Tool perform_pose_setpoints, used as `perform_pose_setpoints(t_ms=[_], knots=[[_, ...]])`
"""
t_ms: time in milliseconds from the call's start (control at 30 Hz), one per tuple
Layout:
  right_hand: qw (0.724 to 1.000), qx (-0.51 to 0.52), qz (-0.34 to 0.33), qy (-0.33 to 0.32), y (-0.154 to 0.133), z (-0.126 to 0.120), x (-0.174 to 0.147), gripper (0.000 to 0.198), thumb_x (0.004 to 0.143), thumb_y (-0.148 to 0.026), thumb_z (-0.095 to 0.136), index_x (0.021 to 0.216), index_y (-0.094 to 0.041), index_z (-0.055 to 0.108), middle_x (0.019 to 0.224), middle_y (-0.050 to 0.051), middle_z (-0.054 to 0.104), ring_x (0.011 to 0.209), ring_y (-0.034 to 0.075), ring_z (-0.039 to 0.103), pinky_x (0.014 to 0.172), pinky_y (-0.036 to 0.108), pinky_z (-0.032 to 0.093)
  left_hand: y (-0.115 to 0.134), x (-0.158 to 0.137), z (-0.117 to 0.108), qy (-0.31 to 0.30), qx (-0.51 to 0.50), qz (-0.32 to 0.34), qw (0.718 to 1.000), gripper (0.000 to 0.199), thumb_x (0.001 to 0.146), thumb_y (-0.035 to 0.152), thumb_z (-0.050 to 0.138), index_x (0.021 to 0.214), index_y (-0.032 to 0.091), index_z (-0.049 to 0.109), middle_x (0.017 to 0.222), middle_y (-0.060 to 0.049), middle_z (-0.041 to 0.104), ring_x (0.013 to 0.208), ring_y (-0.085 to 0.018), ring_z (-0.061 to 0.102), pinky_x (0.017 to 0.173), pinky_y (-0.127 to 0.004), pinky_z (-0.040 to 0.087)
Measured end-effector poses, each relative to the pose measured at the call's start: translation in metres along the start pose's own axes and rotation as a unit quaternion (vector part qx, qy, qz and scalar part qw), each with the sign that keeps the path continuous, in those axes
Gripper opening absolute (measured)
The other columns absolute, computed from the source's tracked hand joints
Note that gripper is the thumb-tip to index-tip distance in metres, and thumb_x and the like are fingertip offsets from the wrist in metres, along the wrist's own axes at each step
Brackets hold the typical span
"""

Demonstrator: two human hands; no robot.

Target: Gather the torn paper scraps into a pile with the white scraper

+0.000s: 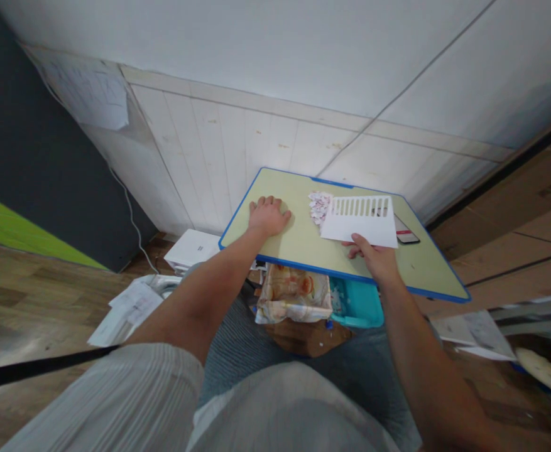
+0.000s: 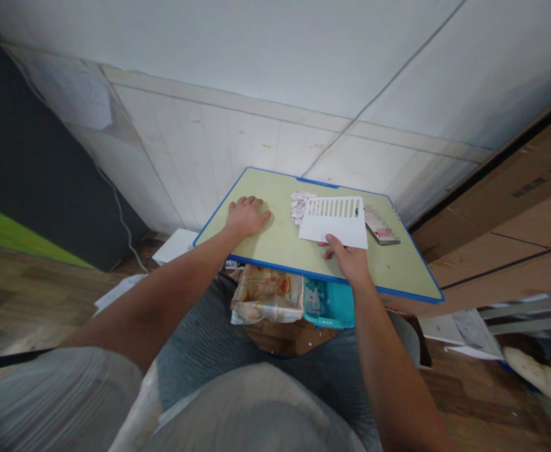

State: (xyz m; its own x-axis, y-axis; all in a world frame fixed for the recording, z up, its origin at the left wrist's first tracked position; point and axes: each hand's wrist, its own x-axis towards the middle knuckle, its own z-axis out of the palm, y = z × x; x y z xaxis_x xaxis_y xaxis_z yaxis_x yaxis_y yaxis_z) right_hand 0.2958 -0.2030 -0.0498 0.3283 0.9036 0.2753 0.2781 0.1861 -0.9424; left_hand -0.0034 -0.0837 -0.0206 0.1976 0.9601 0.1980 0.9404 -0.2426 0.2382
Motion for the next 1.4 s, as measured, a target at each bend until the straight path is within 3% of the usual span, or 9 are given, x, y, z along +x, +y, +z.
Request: perform_pose_setpoints(t_ms=[200, 400, 700, 1100, 1400], knots=[[0.999, 0.015, 0.019, 0.024, -0.006, 0.003, 0.0, 0.07, 0.072, -0.084, 0.096, 0.102, -0.024, 0.077, 0.083, 0.009, 0.088, 0.05, 0.02, 0.066, 0.053, 0.037, 0.058, 0.0, -0.001, -0.001, -0.001, 0.003, 0.001, 1.0, 0.058, 0.117, 0.053, 0.048, 0.162, 0.024, 0.071, 0.175, -0.019, 0.066, 0.165, -0.042, 0.052, 0.14, -0.067, 0.037], [0.999, 0.029, 0.023, 0.026, -0.008, 0.001, -0.002, 0.052, 0.074, -0.069, 0.095, 0.087, -0.023, 0.074, 0.075, 0.01, 0.085, 0.049, 0.02, 0.066, 0.052, 0.036, 0.057, 0.0, 0.0, 0.0, -0.003, 0.004, 0.001, 1.0, 0.06, 0.116, 0.055, 0.048, 0.163, 0.025, 0.071, 0.176, -0.019, 0.065, 0.165, -0.042, 0.051, 0.139, -0.068, 0.038], [0.994, 0.083, 0.034, 0.058, -0.006, 0.004, 0.0, 0.045, 0.067, -0.054, 0.096, 0.09, -0.022, 0.074, 0.064, 0.005, 0.079, 0.043, 0.019, 0.063, 0.044, 0.031, 0.052, -0.001, 0.001, 0.002, -0.002, 0.008, 0.003, 1.0, 0.061, 0.116, 0.053, 0.048, 0.162, 0.021, 0.071, 0.176, -0.02, 0.065, 0.165, -0.044, 0.052, 0.138, -0.068, 0.039], [0.99, 0.104, 0.034, 0.091, 0.003, 0.003, 0.004, 0.037, 0.068, -0.048, 0.094, 0.083, -0.022, 0.073, 0.062, 0.005, 0.078, 0.041, 0.017, 0.062, 0.042, 0.028, 0.052, -0.001, 0.001, 0.002, 0.001, 0.006, 0.003, 1.0, 0.062, 0.117, 0.052, 0.047, 0.163, 0.017, 0.071, 0.176, -0.021, 0.065, 0.165, -0.043, 0.052, 0.139, -0.068, 0.038], [0.984, 0.116, 0.036, 0.128, -0.001, 0.002, 0.002, 0.029, 0.065, -0.041, 0.082, 0.084, -0.023, 0.07, 0.052, -0.002, 0.066, 0.038, 0.016, 0.056, 0.037, 0.026, 0.047, -0.001, 0.001, 0.001, 0.0, 0.002, 0.003, 1.0, 0.063, 0.117, 0.053, 0.048, 0.163, 0.016, 0.07, 0.175, -0.021, 0.065, 0.165, -0.044, 0.052, 0.139, -0.069, 0.039]])
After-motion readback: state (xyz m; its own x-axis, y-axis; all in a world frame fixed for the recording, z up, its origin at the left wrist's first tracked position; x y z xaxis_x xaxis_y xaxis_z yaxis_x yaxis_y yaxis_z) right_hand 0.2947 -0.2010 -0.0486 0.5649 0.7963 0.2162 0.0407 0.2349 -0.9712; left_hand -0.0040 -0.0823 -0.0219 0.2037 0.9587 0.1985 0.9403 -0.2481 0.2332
